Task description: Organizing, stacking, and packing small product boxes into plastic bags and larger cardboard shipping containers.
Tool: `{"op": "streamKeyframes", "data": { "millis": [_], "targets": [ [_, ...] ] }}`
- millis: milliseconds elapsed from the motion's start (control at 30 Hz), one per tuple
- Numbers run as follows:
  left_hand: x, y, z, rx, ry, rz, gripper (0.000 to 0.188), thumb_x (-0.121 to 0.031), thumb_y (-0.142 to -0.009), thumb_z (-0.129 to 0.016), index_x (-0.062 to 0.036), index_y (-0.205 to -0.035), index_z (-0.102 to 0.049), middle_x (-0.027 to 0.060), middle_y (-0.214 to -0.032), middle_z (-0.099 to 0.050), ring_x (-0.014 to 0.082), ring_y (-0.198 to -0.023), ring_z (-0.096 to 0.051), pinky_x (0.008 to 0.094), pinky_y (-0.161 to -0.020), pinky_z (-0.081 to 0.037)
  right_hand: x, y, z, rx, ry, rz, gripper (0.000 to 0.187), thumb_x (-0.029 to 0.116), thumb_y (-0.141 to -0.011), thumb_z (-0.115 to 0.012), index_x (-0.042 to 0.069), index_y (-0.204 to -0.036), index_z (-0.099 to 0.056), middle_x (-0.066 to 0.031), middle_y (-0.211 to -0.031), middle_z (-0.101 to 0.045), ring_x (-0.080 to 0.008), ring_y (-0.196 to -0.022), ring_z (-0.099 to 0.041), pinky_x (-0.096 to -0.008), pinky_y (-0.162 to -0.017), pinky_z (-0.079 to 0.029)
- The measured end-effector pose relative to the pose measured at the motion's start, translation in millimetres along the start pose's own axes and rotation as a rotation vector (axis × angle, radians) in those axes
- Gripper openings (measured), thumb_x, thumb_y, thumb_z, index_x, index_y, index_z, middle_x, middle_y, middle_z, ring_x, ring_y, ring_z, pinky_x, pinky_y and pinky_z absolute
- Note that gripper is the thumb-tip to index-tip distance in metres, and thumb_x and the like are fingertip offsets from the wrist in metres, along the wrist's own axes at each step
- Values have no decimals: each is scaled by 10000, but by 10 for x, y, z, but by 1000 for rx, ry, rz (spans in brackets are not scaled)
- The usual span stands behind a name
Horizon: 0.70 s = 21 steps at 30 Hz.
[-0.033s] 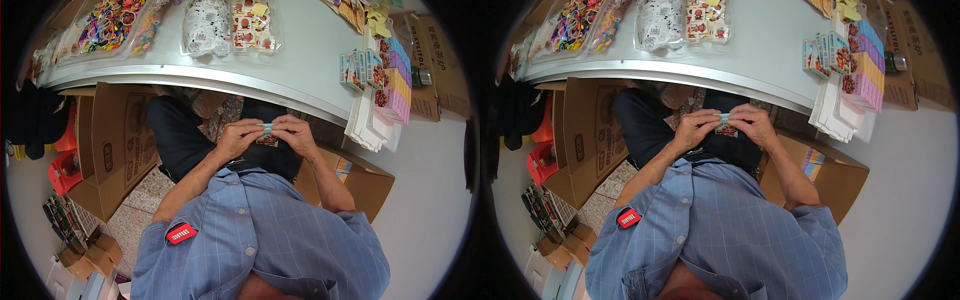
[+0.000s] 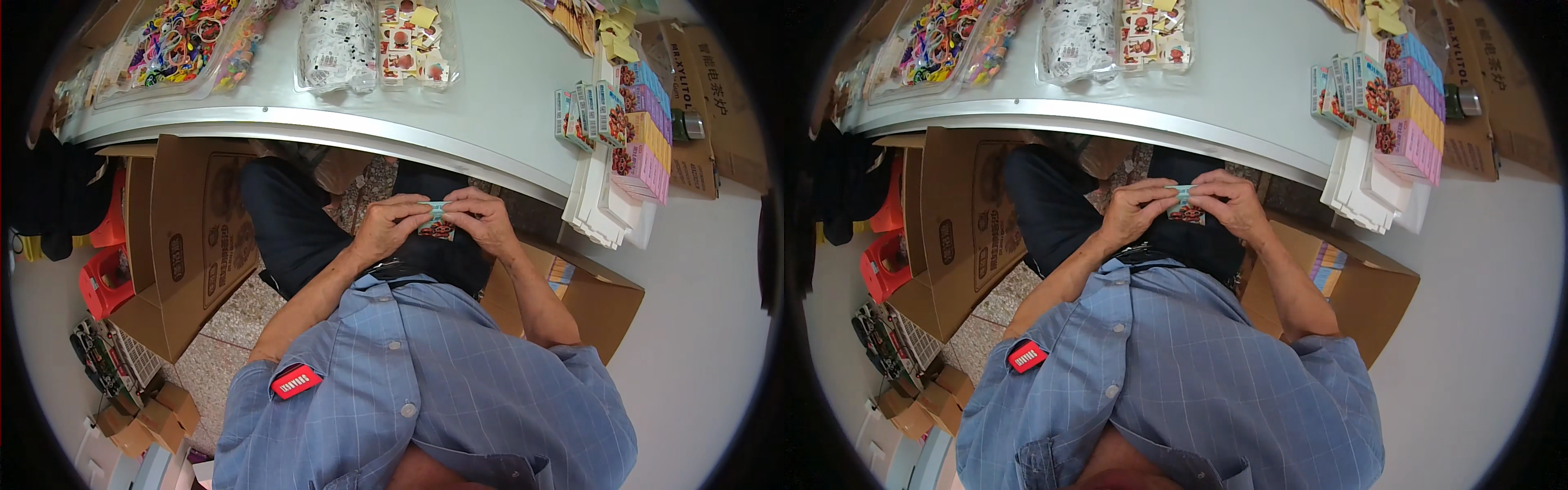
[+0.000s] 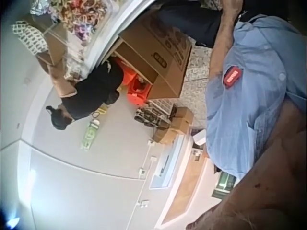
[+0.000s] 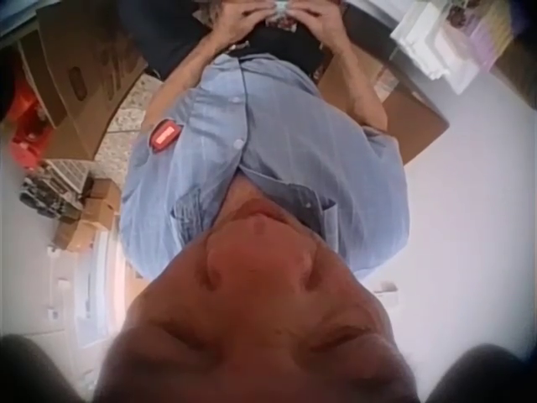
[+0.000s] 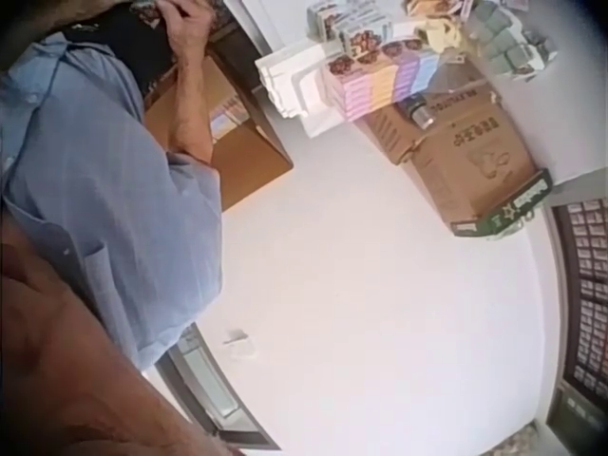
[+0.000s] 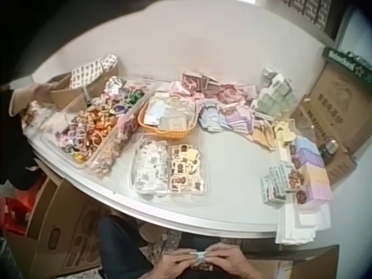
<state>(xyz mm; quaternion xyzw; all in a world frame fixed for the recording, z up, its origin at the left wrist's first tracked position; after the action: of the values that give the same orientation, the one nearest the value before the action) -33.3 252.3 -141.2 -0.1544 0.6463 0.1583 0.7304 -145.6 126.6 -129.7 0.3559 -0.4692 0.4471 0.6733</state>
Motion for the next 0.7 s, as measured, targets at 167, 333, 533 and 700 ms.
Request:
{"op": "streamKeyframes", "data": {
  "millis": [167, 333, 533, 700],
  "targets": [
    [-271, -73, 93, -93, 39, -87, 207, -22, -884, -771, 20, -1087, -759, 156, -1103, -743, 215, -953, -722, 306, -834, -582, 166, 77, 107, -149, -139, -180, 488, 31, -852, -795, 29, -1315, -640, -81, -1164, -675, -125, -885, -612, -246, -762, -500],
    [-454, -248, 276, -328, 450, 217, 194, -46, -925, -754, 38, -1099, -731, 89, -1036, -713, 104, -841, -680, 233, -671, -585, 818, 53, 377, -333, 286, -69, 751, 158, -722, -925, 50, -1363, -549, -79, -1196, -643, -141, -984, -604, -269, -800, -501],
    [-1145, -933, -76, -205, 527, 191, 410, -100, -911, -786, 64, -1258, -642, 145, -1000, -720, 136, -817, -694, 243, -621, -574, 1759, 31, 964, -491, 604, 169, 576, 164, -721, -908, 50, -1183, -582, -104, -1224, -648, -235, -1053, -635, -336, -873, -517],
    [-1542, -1938, -625, 19, 392, 143, 936, -529, -901, -746, 79, -1509, -376, 299, -1458, -488, 329, -1221, -610, 434, -996, -515, 2146, 149, 2241, -844, 739, 87, 513, 183, -780, -847, 14, -1195, -597, -107, -1082, -694, -197, -934, -649, -332, -826, -512]
  ]
}}
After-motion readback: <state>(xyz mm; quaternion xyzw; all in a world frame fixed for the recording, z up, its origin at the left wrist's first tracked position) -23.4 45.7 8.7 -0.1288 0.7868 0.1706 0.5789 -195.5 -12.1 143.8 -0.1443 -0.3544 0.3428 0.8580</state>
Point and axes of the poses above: each hand's wrist, its own y-axis away from the middle knuckle, its own z-axis out of the back of the hand, x = y × z, the point moved 10 cm from there along -y, towards the middle knuckle
